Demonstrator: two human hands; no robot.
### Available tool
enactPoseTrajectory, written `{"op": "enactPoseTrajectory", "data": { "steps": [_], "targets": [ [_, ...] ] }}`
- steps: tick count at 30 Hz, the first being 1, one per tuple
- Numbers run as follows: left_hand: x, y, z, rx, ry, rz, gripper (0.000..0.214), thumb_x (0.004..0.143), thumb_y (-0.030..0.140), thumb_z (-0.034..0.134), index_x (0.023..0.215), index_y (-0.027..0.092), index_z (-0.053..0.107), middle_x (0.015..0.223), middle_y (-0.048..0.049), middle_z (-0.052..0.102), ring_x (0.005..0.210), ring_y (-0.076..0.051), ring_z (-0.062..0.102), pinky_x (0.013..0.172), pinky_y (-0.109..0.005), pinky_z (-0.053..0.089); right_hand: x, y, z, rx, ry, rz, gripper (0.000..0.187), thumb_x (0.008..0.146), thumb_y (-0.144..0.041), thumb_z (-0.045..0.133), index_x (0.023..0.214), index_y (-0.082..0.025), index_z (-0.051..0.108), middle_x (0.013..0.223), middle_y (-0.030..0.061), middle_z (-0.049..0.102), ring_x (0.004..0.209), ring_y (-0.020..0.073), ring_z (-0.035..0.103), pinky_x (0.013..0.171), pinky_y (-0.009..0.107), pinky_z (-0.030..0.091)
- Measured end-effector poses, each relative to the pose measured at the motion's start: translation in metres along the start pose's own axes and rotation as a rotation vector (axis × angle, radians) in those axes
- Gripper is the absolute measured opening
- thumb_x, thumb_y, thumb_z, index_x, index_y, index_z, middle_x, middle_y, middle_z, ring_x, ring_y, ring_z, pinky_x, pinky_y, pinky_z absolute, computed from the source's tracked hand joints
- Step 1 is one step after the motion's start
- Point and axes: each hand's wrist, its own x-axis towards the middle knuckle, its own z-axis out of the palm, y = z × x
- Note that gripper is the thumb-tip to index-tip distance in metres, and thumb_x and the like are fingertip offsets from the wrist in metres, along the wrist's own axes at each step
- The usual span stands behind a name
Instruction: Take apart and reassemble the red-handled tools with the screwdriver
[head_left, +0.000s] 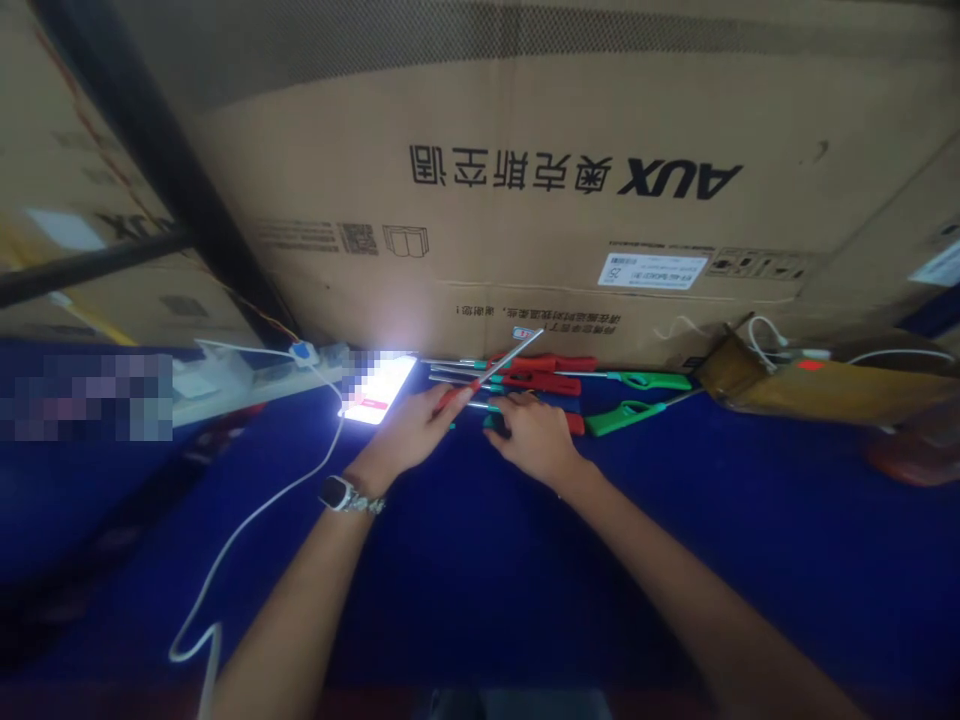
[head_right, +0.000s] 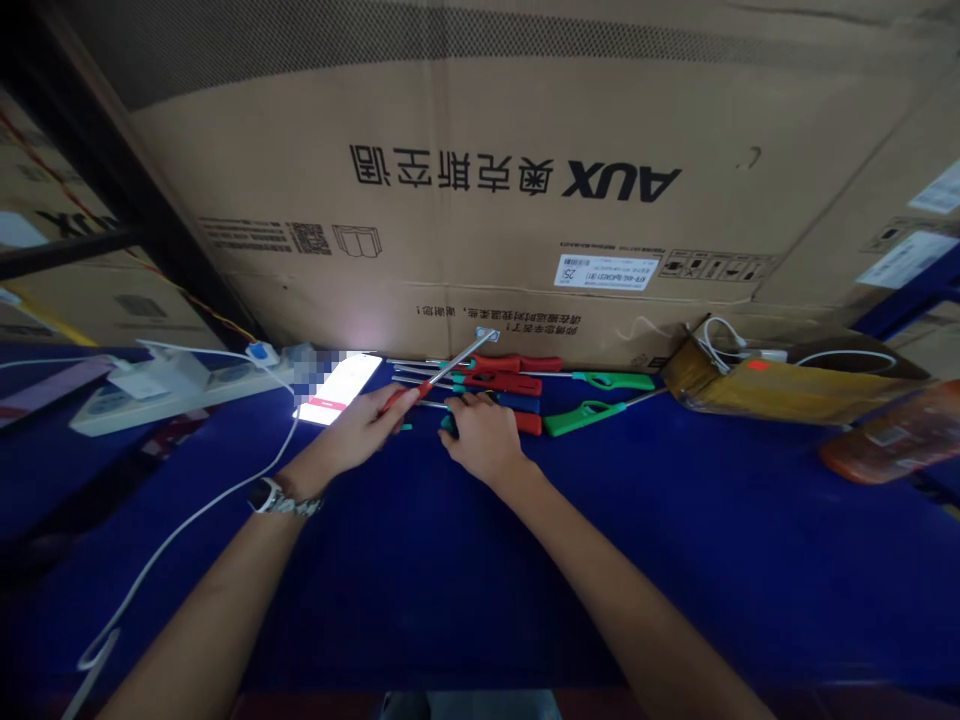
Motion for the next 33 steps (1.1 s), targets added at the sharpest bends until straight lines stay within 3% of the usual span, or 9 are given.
{"op": "enactPoseTrajectory", "data": {
  "steps": [2, 4, 8, 11, 13, 19, 24, 33],
  "targets": [
    [0.0, 0.003, 0.007, -0.157, 0.015, -0.039, 0.055, 0.101, 0.06, 0.033, 0.074, 0.02, 0.059, 0.057, 0.0008, 0.055, 0.05, -0.013, 0.05, 0.051, -0.026, 0.037, -0.003, 0.0, -0.004, 0.137, 0.038, 0.041, 0.036, 0.088, -0.039, 0.064, 0.121, -0.024, 0.067, 0.099, 0.0052, 0.074, 0.099, 0.0251, 0.067, 0.073, 0.033, 0.048],
    [0.0, 0.009, 0.016, -0.353, 0.024, -0.041, 0.056, 0.099, 0.063, 0.034, 0.075, 0.019, 0.06, 0.06, 0.0001, 0.057, 0.054, -0.013, 0.053, 0.055, -0.025, 0.042, -0.007, -0.001, -0.006, 0.345, 0.057, 0.1, 0.038, 0.089, -0.047, 0.064, 0.121, -0.027, 0.066, 0.096, 0.0019, 0.075, 0.09, 0.022, 0.068, 0.073, 0.033, 0.049],
    [0.001, 0.025, 0.036, -0.785, 0.065, -0.073, 0.042, 0.088, 0.061, 0.061, 0.089, 0.019, 0.064, 0.081, -0.0019, 0.066, 0.072, -0.013, 0.062, 0.067, -0.024, 0.051, -0.018, -0.004, 0.001, 0.642, 0.09, 0.132, 0.046, 0.086, -0.052, 0.067, 0.125, -0.029, 0.061, 0.103, 0.0027, 0.076, 0.087, 0.0213, 0.07, 0.076, 0.036, 0.053],
    [0.0, 0.035, 0.046, -1.072, 0.124, -0.2, 0.038, 0.081, 0.053, 0.074, 0.098, 0.021, 0.062, 0.08, 0.002, 0.065, 0.067, -0.009, 0.061, 0.062, -0.019, 0.05, -0.022, -0.003, 0.009, 0.754, 0.147, 0.117, 0.048, 0.085, -0.047, 0.07, 0.127, -0.03, 0.058, 0.112, 0.0045, 0.074, 0.099, 0.0246, 0.071, 0.082, 0.041, 0.056],
    [-0.001, 0.04, 0.048, -1.17, 0.137, -0.25, 0.041, 0.079, 0.047, 0.079, 0.107, 0.023, 0.061, 0.078, 0.004, 0.065, 0.063, -0.008, 0.06, 0.061, -0.018, 0.05, -0.022, 0.0, 0.012, 0.844, 0.152, 0.113, 0.047, 0.087, -0.046, 0.068, 0.13, -0.03, 0.056, 0.112, 0.0045, 0.074, 0.095, 0.024, 0.073, 0.079, 0.04, 0.058],
    [-0.001, 0.045, 0.047, -1.221, 0.129, -0.238, 0.039, 0.077, 0.039, 0.08, 0.107, 0.021, 0.064, 0.09, -0.0021, 0.072, 0.086, -0.016, 0.069, 0.072, -0.026, 0.058, -0.025, 0.006, 0.008, 1.013, 0.062, 0.065, 0.049, 0.094, -0.046, 0.058, 0.137, -0.024, 0.052, 0.114, 0.0069, 0.073, 0.069, 0.0175, 0.073, 0.066, 0.034, 0.06],
    [-0.001, 0.045, 0.048, -1.13, 0.135, -0.219, 0.039, 0.08, 0.04, 0.077, 0.112, 0.019, 0.069, 0.092, -0.0059, 0.076, 0.09, -0.021, 0.073, 0.076, -0.032, 0.06, -0.031, 0.017, 0.01, 1.083, 0.08, 0.006, 0.053, 0.086, -0.042, 0.071, 0.135, -0.027, 0.058, 0.118, 0.0054, 0.073, 0.107, 0.024, 0.072, 0.096, 0.04, 0.057],
    [-0.001, 0.035, 0.049, -1.121, 0.012, -0.181, 0.047, 0.081, 0.038, 0.077, 0.122, 0.017, 0.07, 0.097, -0.0103, 0.078, 0.087, -0.025, 0.076, 0.086, -0.041, 0.059, -0.035, 0.033, 0.01, 1.206, -0.045, 0.063, 0.066, 0.077, -0.044, 0.081, 0.136, -0.023, 0.06, 0.106, 0.0045, 0.077, 0.095, 0.0233, 0.075, 0.092, 0.04, 0.058]
  ]
}}
